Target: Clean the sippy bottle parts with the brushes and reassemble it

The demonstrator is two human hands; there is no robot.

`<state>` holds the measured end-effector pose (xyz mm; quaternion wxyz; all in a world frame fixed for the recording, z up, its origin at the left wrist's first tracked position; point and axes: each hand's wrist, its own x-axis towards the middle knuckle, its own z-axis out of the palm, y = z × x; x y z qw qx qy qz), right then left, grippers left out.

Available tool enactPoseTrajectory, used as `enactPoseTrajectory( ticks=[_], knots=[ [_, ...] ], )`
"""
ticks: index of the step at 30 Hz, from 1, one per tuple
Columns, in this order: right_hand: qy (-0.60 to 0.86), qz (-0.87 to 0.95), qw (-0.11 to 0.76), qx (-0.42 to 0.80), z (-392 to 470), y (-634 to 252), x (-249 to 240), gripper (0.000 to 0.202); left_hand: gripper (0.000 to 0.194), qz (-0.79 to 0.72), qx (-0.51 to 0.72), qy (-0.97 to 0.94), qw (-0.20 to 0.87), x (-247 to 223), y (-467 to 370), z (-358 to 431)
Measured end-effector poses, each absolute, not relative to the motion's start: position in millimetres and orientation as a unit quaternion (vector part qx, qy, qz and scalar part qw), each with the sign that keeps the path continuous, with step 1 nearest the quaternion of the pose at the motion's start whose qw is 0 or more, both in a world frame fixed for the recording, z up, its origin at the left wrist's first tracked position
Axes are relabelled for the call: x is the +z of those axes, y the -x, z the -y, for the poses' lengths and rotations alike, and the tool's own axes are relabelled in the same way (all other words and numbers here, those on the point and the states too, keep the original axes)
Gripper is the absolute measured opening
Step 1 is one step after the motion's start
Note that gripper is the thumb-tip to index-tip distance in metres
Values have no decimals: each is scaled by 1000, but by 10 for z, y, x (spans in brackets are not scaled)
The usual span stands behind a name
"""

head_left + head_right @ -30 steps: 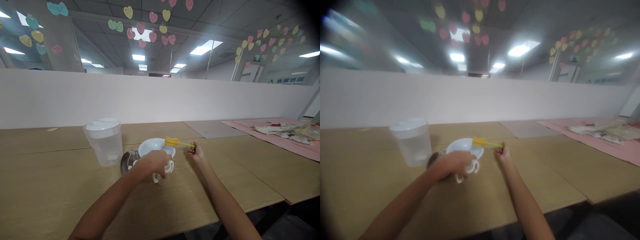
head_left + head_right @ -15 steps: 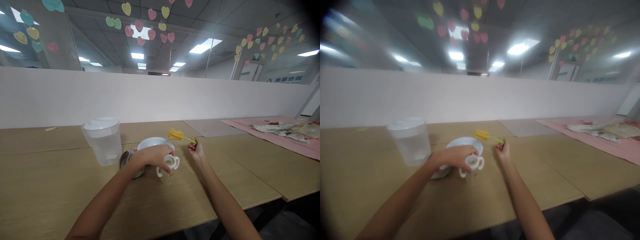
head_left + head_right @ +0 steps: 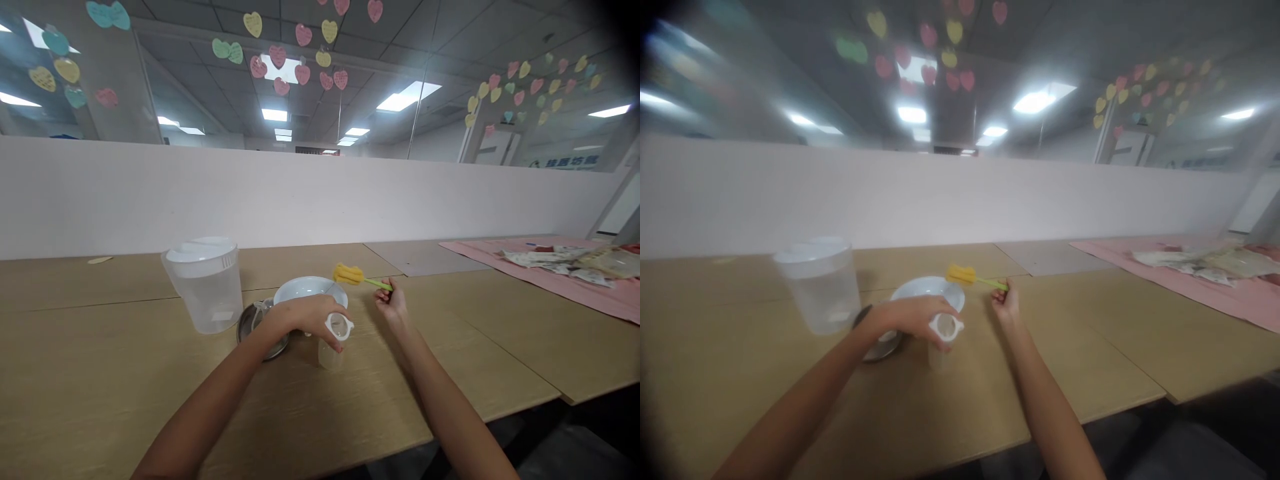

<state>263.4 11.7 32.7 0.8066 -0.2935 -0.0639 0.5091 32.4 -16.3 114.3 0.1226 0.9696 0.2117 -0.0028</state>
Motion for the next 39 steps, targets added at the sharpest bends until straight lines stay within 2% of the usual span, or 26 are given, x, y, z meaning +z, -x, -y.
enactPoseTrajectory(
  ticks=[5,16,21,24,29,32,34,39],
  knots=[
    [311,55,805,503,-123,-2650,312,23,54,-213,18,-974,74,1162,-345,195],
    [317,54,801,504,-145,-2675,284,21,53,-248,-31,-959,132,1098,-344,210],
    [308,55,804,506,-148,-2668,278,22,53,-252,-34,-959,124,1075,-423,299],
    [290,62,809,507,-131,-2661,305,25,49,-224,0,-965,135,1158,-395,327],
    [219,102,823,514,-67,-2648,389,38,52,-219,138,-950,172,1410,-184,298],
    [170,172,811,533,-39,-2601,420,44,58,-286,236,-922,114,1497,-69,224],
    [191,216,796,532,-43,-2553,418,40,54,-332,272,-902,39,1508,-30,157],
    [314,258,793,454,-103,-2473,360,37,41,-382,254,-879,-131,1468,-17,23]
  ],
)
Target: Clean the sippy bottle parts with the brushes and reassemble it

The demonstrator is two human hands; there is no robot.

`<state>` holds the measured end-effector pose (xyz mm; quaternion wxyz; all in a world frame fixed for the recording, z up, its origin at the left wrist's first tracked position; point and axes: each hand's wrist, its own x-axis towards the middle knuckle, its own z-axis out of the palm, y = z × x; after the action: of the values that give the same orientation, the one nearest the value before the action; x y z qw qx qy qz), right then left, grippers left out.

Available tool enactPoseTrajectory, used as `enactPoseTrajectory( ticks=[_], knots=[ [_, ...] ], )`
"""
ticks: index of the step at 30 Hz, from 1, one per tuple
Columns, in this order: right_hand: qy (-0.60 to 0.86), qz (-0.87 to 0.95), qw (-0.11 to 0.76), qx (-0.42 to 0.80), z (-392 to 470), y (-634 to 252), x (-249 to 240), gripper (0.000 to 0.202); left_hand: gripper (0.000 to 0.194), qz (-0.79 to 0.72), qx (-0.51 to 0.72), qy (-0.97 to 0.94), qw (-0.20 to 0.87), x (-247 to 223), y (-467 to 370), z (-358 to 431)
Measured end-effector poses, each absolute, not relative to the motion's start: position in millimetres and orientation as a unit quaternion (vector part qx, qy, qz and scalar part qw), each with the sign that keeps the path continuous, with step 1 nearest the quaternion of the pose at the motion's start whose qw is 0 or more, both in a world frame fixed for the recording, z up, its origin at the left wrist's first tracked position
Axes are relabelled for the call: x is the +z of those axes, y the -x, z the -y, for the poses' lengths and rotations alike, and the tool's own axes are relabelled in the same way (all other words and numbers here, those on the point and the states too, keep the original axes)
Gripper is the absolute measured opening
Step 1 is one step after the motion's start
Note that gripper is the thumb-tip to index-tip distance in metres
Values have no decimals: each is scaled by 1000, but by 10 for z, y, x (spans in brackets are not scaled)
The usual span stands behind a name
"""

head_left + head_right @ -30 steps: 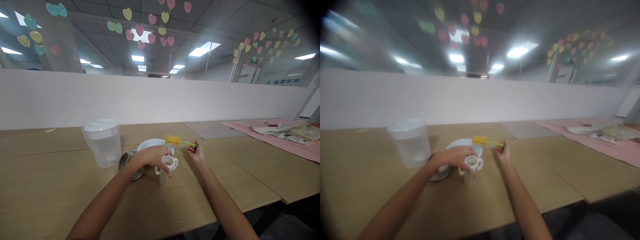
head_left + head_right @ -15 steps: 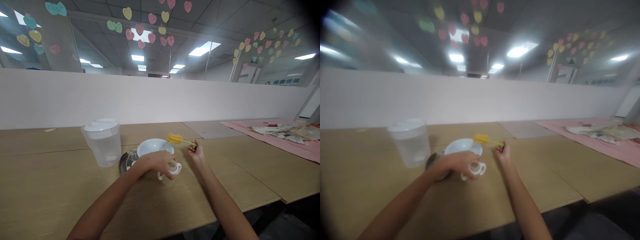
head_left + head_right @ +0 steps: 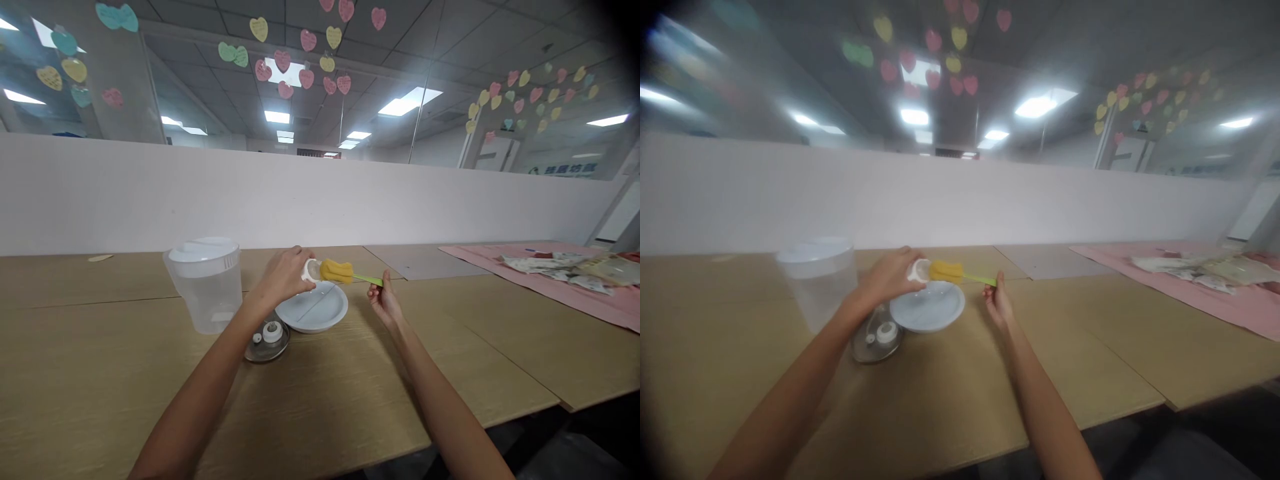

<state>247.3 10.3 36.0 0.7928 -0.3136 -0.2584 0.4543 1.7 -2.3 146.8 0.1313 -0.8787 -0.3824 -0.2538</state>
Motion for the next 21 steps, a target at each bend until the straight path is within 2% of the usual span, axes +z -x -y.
enactPoseTrajectory(
  ticks=[6,9,18,21],
  knots=[
    [368,324,792,363,-131,-2418,281,40,26,371,-203,877,227,1332,-137,-9],
    [395,352,774,347,-129,-2311,242,40,28,370,-174,878,249,1233,-204,-41],
    [438,531,642,337,-94,-2132,204,36,35,353,-162,900,200,1135,-195,-169],
    [442,452,698,338,-92,-2159,245,38,37,351,-162,899,205,1137,-223,-156]
  ],
)
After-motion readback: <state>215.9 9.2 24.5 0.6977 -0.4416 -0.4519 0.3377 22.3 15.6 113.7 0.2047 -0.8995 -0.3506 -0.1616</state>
